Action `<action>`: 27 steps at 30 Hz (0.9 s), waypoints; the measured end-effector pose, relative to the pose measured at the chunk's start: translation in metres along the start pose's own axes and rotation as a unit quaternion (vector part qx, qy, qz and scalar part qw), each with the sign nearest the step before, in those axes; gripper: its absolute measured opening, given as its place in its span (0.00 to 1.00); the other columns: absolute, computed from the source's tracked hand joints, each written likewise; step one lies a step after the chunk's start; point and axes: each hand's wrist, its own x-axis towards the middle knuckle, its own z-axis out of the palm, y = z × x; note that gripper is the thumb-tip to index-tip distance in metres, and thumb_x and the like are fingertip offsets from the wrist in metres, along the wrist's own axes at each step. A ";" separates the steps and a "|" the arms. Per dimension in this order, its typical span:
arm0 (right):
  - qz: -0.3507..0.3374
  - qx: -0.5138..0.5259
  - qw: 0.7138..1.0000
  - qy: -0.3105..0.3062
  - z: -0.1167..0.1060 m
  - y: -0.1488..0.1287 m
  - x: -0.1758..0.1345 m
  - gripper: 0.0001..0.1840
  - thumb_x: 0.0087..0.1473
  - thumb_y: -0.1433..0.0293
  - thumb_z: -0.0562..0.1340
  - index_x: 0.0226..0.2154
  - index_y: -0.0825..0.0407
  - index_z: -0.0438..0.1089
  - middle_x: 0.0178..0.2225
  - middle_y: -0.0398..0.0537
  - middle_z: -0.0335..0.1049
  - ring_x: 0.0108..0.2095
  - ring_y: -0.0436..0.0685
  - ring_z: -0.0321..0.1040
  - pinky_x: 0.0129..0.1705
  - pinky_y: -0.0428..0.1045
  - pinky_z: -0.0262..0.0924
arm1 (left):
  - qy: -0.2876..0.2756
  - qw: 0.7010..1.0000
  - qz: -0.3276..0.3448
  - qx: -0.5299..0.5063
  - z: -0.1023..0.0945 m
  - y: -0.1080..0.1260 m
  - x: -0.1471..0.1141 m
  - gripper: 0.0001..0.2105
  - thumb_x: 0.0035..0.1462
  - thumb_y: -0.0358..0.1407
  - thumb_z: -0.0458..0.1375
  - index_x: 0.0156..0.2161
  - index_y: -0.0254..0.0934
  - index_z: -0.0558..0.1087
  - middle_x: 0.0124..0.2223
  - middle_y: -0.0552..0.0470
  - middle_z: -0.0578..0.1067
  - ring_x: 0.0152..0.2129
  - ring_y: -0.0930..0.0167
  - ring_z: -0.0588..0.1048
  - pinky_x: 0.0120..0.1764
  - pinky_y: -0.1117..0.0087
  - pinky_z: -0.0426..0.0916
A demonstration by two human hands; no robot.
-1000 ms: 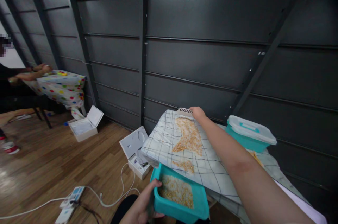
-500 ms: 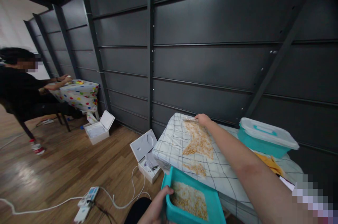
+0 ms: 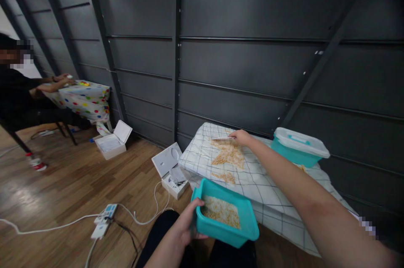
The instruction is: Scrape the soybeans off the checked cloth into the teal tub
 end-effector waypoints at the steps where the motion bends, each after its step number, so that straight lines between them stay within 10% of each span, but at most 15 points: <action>1: -0.004 0.004 1.000 0.000 -0.001 -0.001 -0.006 0.21 0.47 0.77 0.60 0.44 0.49 0.77 0.45 0.49 0.77 0.46 0.59 0.72 0.48 0.46 0.60 | 0.001 1.000 -0.003 0.002 0.001 -0.001 -0.002 0.22 0.51 0.48 0.53 0.47 0.35 0.69 0.38 0.44 0.77 0.34 0.62 0.75 0.34 0.62 0.69; 15: -0.031 0.038 0.999 0.024 -0.019 -0.022 -0.062 0.23 0.46 0.79 0.55 0.41 0.48 0.79 0.42 0.44 0.78 0.41 0.55 0.74 0.43 0.43 0.61 | 0.024 1.000 0.001 0.008 0.007 -0.019 -0.002 0.22 0.49 0.51 0.54 0.44 0.37 0.70 0.36 0.45 0.76 0.34 0.62 0.74 0.34 0.64 0.68; 27: 0.077 -0.012 0.992 0.098 -0.009 -0.064 0.000 0.26 0.52 0.78 0.53 0.51 0.47 0.73 0.49 0.49 0.74 0.48 0.56 0.71 0.51 0.47 0.59 | 0.003 0.999 0.032 -0.026 0.004 -0.017 -0.002 0.22 0.52 0.50 0.53 0.46 0.36 0.71 0.38 0.43 0.78 0.34 0.60 0.75 0.34 0.62 0.69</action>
